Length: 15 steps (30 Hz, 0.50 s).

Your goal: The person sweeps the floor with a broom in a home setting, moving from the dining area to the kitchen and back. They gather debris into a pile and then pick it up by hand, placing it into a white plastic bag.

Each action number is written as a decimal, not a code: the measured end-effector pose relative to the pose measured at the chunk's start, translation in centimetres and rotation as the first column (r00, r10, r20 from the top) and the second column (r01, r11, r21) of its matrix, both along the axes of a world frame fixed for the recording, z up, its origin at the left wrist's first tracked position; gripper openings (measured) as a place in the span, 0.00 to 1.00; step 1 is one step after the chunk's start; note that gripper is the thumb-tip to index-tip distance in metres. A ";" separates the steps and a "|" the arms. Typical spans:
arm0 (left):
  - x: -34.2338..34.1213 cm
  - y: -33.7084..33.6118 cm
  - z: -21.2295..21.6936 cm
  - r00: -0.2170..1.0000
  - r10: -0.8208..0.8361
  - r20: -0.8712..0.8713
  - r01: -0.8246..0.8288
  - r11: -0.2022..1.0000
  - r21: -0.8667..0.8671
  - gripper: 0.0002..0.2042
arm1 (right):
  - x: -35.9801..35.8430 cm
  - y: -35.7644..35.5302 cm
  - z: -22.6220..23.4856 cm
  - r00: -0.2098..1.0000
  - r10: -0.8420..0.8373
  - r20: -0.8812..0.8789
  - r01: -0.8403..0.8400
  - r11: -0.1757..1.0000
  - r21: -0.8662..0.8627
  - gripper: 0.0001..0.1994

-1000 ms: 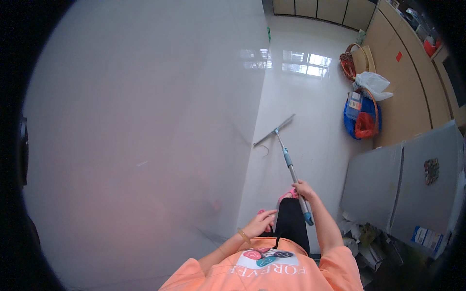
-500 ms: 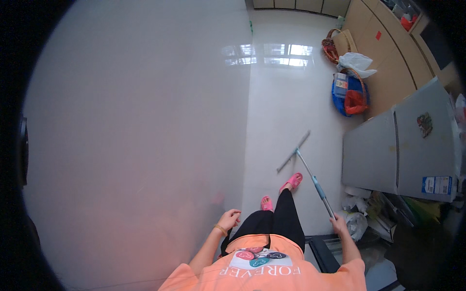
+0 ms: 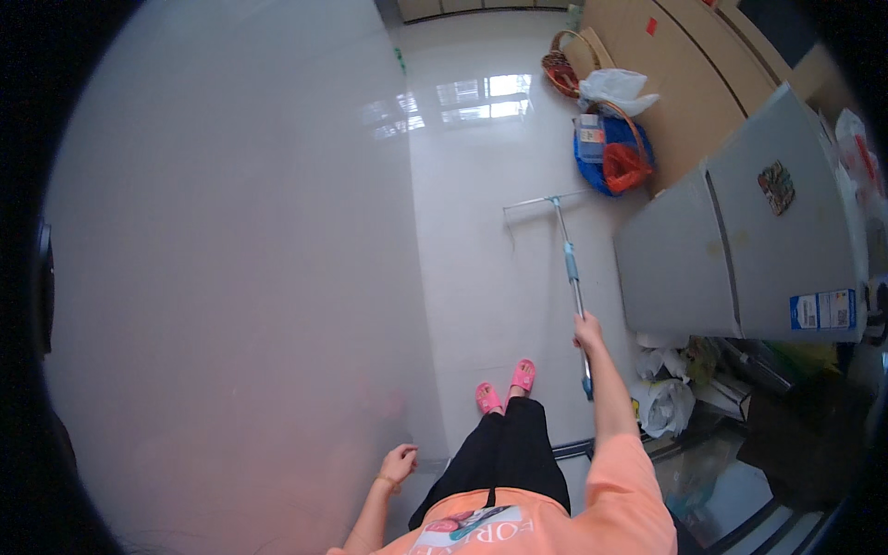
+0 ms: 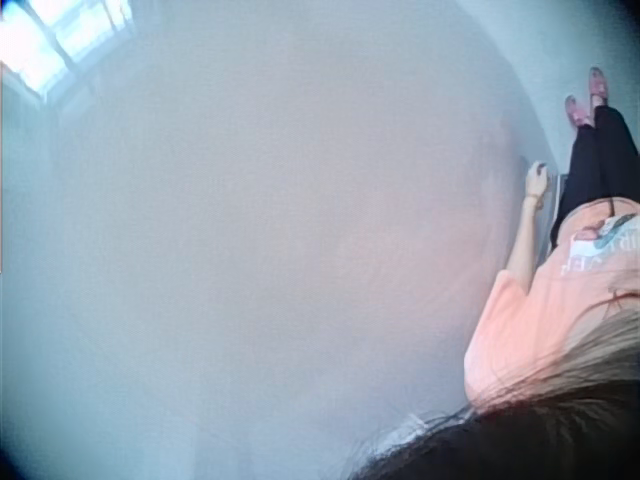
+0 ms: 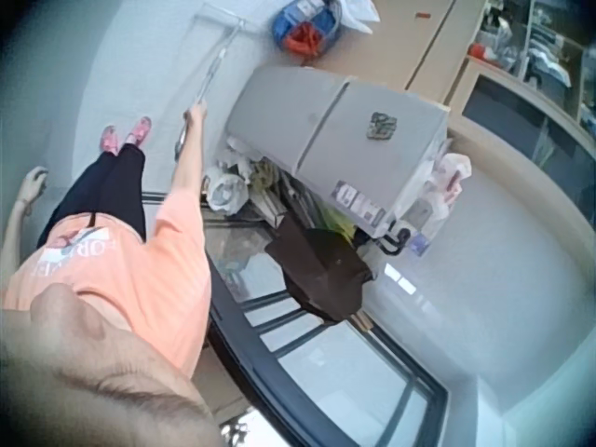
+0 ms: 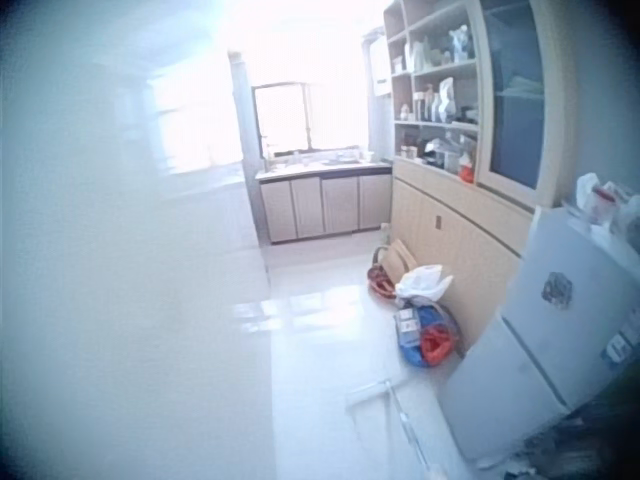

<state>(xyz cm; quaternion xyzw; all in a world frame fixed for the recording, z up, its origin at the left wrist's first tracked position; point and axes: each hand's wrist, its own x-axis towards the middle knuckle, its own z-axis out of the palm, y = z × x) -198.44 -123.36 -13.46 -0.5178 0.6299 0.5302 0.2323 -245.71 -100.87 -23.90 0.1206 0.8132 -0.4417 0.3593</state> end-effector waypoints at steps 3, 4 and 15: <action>1.1 0.4 0.5 0.994 0.108 0.030 -0.109 0.994 0.018 0.13 | -1.8 -2.1 -2.4 0.999 -0.040 0.005 0.040 0.996 0.083 0.11; 0.8 0.6 1.1 0.991 0.124 0.048 -0.125 0.992 0.029 0.12 | -1.0 -1.6 -2.6 1.000 -0.006 0.009 0.005 0.994 0.107 0.11; -6.4 2.3 0.5 0.988 -0.147 0.042 0.146 0.989 0.013 0.13 | 23.1 21.2 4.7 0.997 -0.040 0.066 0.020 0.958 0.287 0.08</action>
